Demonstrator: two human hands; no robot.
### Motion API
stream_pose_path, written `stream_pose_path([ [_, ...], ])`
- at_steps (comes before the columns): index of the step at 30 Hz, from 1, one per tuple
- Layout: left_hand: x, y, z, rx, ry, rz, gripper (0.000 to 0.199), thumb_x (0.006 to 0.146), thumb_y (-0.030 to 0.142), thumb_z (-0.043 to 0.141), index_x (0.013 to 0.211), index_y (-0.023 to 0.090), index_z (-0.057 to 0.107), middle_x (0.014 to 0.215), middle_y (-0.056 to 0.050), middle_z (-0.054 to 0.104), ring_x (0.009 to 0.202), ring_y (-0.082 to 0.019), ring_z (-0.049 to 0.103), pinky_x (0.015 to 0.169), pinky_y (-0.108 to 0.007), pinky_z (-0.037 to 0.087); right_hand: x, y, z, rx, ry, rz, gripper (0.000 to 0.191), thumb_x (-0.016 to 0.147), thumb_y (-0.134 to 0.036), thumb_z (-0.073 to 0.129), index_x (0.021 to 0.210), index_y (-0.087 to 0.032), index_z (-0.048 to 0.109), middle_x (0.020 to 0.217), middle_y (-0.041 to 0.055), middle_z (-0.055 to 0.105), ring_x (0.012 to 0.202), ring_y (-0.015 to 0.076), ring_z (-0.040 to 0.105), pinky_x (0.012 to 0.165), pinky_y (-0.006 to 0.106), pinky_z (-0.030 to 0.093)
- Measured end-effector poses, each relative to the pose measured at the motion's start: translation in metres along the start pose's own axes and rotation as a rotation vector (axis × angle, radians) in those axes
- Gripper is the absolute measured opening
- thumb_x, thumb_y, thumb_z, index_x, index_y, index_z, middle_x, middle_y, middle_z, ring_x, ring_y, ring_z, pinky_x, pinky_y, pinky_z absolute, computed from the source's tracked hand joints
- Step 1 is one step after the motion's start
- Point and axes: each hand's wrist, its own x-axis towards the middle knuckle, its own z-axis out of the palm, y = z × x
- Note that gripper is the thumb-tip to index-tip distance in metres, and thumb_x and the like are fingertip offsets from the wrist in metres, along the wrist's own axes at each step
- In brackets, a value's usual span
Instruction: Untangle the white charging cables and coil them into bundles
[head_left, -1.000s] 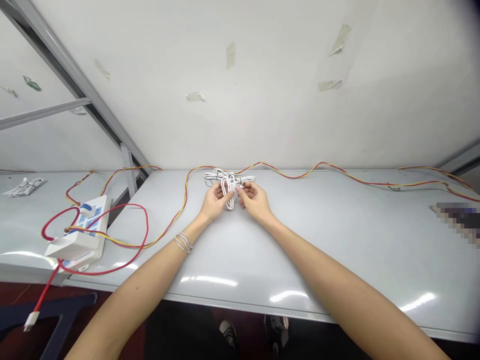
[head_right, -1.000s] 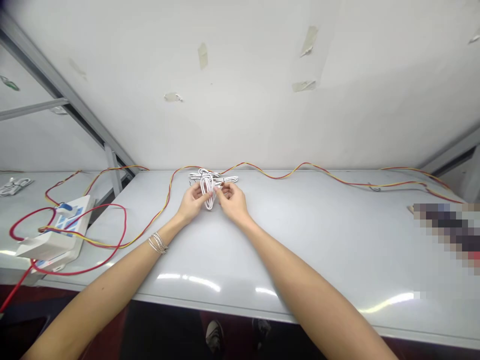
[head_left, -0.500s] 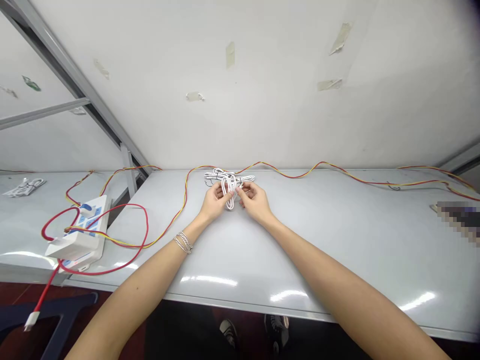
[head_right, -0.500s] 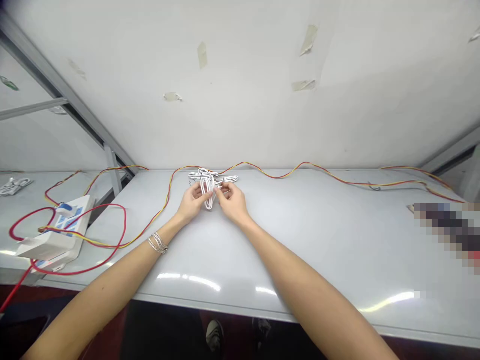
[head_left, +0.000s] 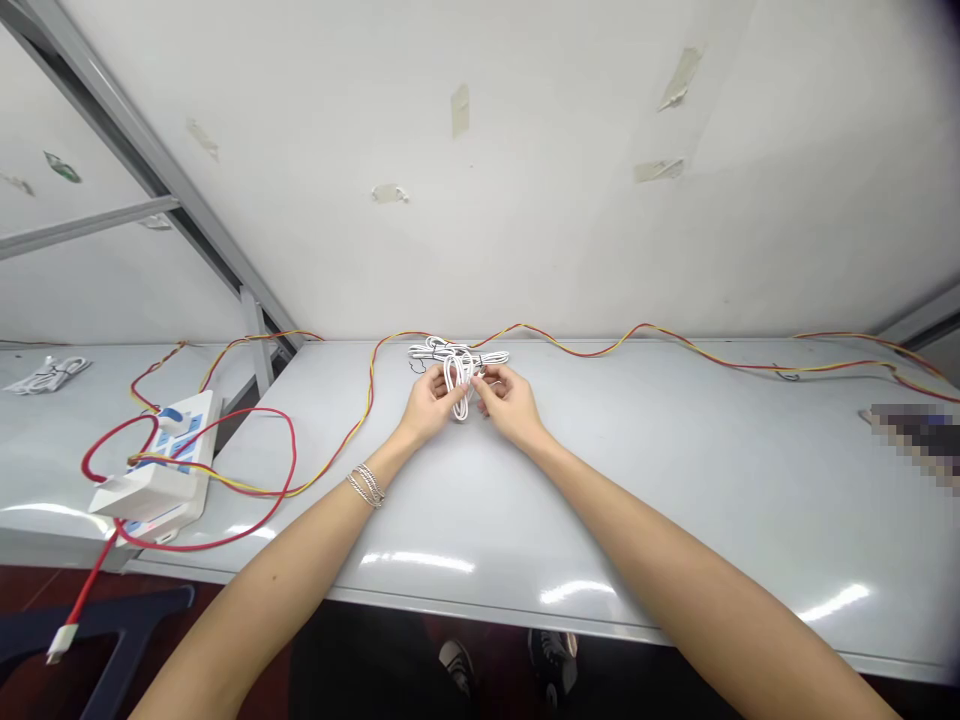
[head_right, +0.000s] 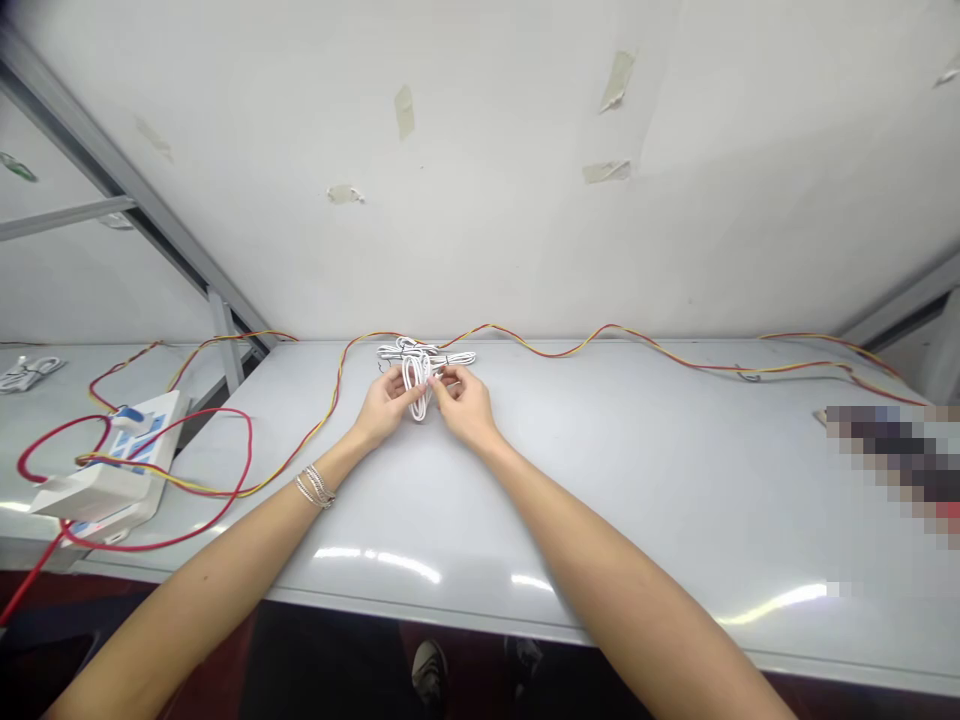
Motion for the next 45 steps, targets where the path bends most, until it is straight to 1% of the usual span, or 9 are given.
stream_pose_path([
  [7, 0.0001, -0.0003, 0.0002, -0.013, 0.0, -0.004, 0.038, 0.071, 0.034, 0.08, 0.097, 0.017, 0.058, 0.098, -0.01, 0.071, 0.097, -0.023, 0.067, 0.089, -0.037, 0.053, 0.0002, -0.0018, 0.0, 0.0, -0.008, -0.008, 0.038, 0.078, -0.051, 0.066, 0.096, -0.018, 0.06, 0.082, 0.0012, 0.062, 0.051, 0.0107, 0.056, 0.047, 0.025, 0.043],
  [11, 0.0004, -0.0016, 0.0, -0.01, 0.002, -0.005, 0.04, 0.07, 0.034, 0.08, 0.097, 0.016, 0.058, 0.096, -0.009, 0.071, 0.097, -0.024, 0.067, 0.089, -0.038, 0.053, 0.0003, -0.0014, 0.0, 0.001, -0.011, -0.014, 0.034, 0.08, -0.047, 0.065, 0.097, -0.017, 0.06, 0.082, 0.0017, 0.062, 0.052, 0.0104, 0.056, 0.047, 0.025, 0.043],
  [22, 0.0011, -0.0033, 0.0003, -0.013, -0.007, 0.016, 0.042, 0.07, 0.036, 0.081, 0.099, 0.015, 0.058, 0.102, -0.011, 0.072, 0.1, -0.024, 0.067, 0.091, -0.039, 0.053, -0.0004, -0.0028, -0.0009, -0.019, -0.036, -0.033, 0.033, 0.081, -0.045, 0.062, 0.1, -0.018, 0.062, 0.087, 0.004, 0.066, 0.053, 0.0112, 0.057, 0.047, 0.025, 0.043],
  [33, 0.0005, -0.0018, 0.0007, -0.007, -0.006, 0.01, 0.043, 0.069, 0.035, 0.082, 0.099, 0.015, 0.058, 0.099, -0.011, 0.071, 0.101, -0.025, 0.067, 0.094, -0.04, 0.052, -0.0006, -0.0019, -0.0013, -0.03, -0.051, -0.05, 0.031, 0.082, -0.043, 0.061, 0.1, -0.017, 0.062, 0.089, 0.0042, 0.066, 0.054, 0.0108, 0.057, 0.047, 0.024, 0.043],
  [39, 0.0006, -0.0018, 0.0006, -0.005, -0.013, 0.005, 0.04, 0.07, 0.034, 0.08, 0.098, 0.016, 0.058, 0.101, -0.011, 0.071, 0.1, -0.024, 0.066, 0.092, -0.039, 0.052, -0.0005, -0.0027, -0.001, -0.013, -0.053, -0.046, 0.03, 0.08, -0.043, 0.061, 0.098, -0.019, 0.062, 0.087, 0.0038, 0.065, 0.053, 0.0114, 0.056, 0.045, 0.024, 0.043],
  [45, -0.0002, -0.0005, 0.0007, 0.012, -0.009, 0.012, 0.043, 0.07, 0.036, 0.081, 0.1, 0.016, 0.058, 0.105, -0.011, 0.071, 0.099, -0.024, 0.067, 0.09, -0.039, 0.053, -0.0015, -0.0055, -0.0009, -0.017, -0.058, -0.038, 0.031, 0.082, -0.043, 0.06, 0.1, -0.018, 0.063, 0.09, 0.0054, 0.067, 0.054, 0.011, 0.057, 0.046, 0.023, 0.043],
])
